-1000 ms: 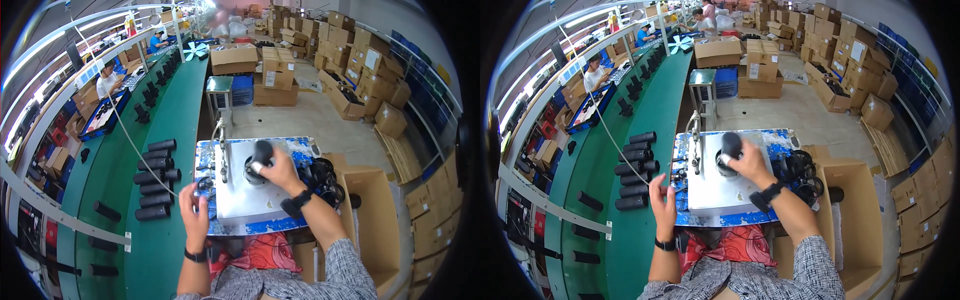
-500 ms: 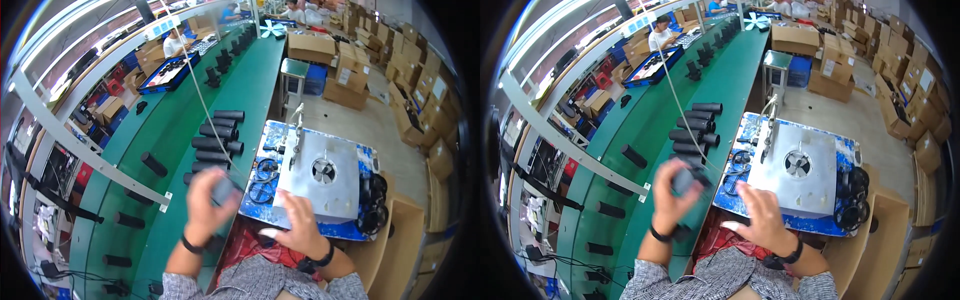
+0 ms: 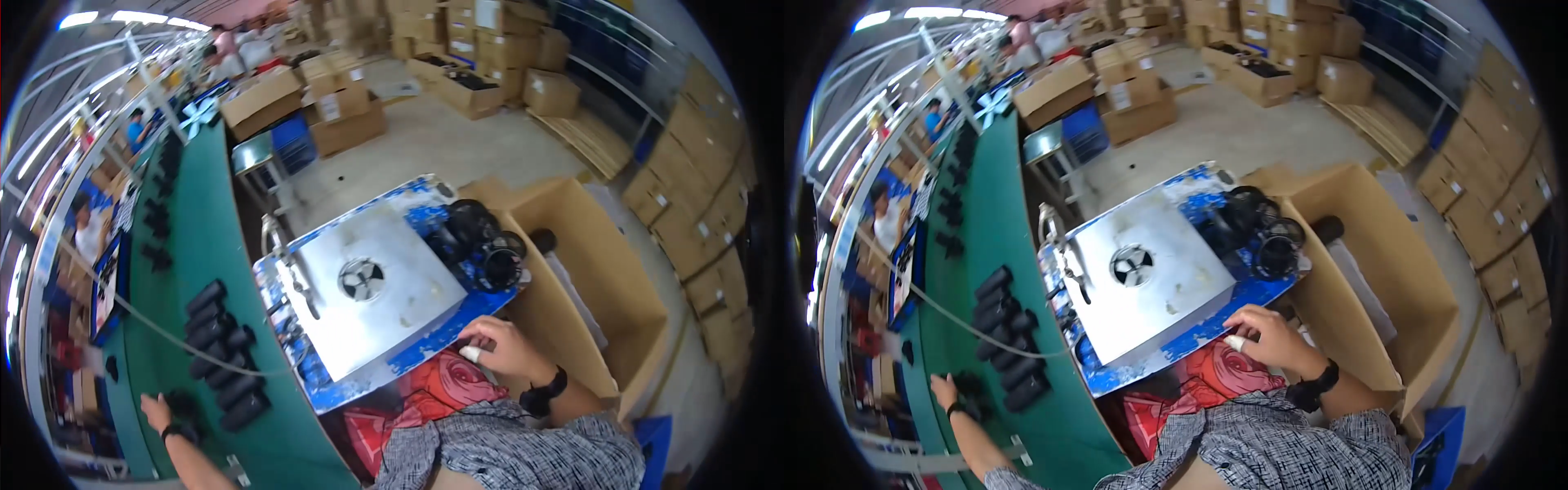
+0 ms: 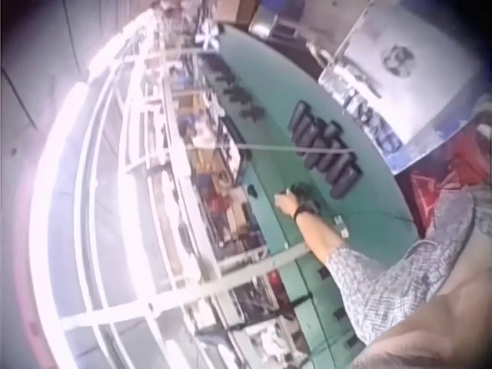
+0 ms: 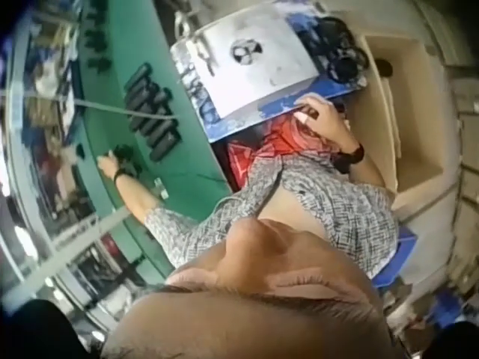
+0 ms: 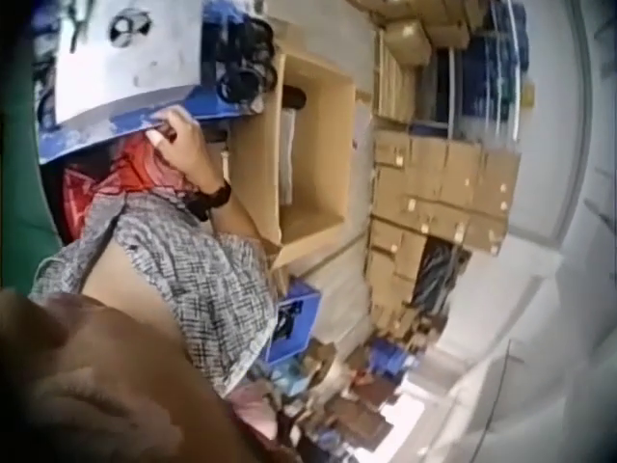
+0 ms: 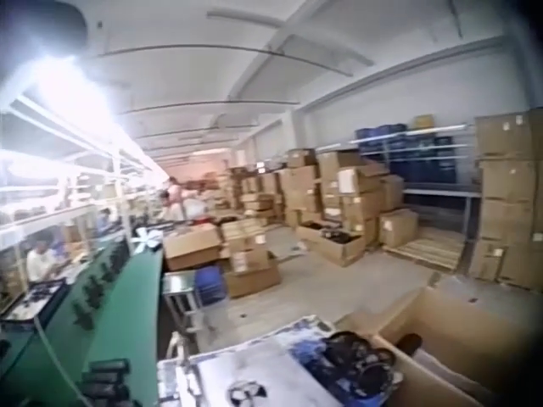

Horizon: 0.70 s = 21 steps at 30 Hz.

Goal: The person places a plastic frame onto a machine, fits a cylindrical tube from a conveyor belt over it, and presses them together. They then remove the assembled component, set it aside, and repeat the process.

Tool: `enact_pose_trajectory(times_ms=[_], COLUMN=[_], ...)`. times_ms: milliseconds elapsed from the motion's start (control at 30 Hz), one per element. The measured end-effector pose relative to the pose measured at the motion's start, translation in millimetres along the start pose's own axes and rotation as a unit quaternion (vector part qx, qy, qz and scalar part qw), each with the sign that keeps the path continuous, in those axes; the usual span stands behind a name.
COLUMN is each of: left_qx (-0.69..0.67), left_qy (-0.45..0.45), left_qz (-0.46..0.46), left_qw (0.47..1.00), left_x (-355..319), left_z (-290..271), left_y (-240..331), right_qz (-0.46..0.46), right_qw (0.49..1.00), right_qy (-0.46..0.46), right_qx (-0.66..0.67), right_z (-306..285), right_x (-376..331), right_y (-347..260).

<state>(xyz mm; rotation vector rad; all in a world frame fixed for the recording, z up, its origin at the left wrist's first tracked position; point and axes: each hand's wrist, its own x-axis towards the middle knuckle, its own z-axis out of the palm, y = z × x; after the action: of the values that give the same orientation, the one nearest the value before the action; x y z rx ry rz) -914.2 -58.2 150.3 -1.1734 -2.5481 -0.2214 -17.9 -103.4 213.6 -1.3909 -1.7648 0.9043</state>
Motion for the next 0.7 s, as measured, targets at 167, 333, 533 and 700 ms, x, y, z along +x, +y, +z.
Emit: enact_pose_trajectory(times_ms=[167,333,533,700], left_qx=[0.111,0.056,-0.335,-0.512], left_qy=[-0.136,0.123,0.234,0.086], left_qz=[-0.107,-0.018,0.153,0.126], left_qw=[0.979,0.991,0.9,0.845], left_x=[7,-43,-238,-365], left_z=[-9,-58,-156,-166], left_y=[40,86,225,316], right_qz=[0.039,0.058,0.173,0.158], right_qw=[0.986,0.909,0.906,0.882], right_qy=[0.15,0.26,0.166,0.218], right_qx=[-0.064,-0.319,-0.349,-0.387], right_z=[-59,-141,-123,-107], right_x=[12,74,71,61], right_y=[51,105,118,139])
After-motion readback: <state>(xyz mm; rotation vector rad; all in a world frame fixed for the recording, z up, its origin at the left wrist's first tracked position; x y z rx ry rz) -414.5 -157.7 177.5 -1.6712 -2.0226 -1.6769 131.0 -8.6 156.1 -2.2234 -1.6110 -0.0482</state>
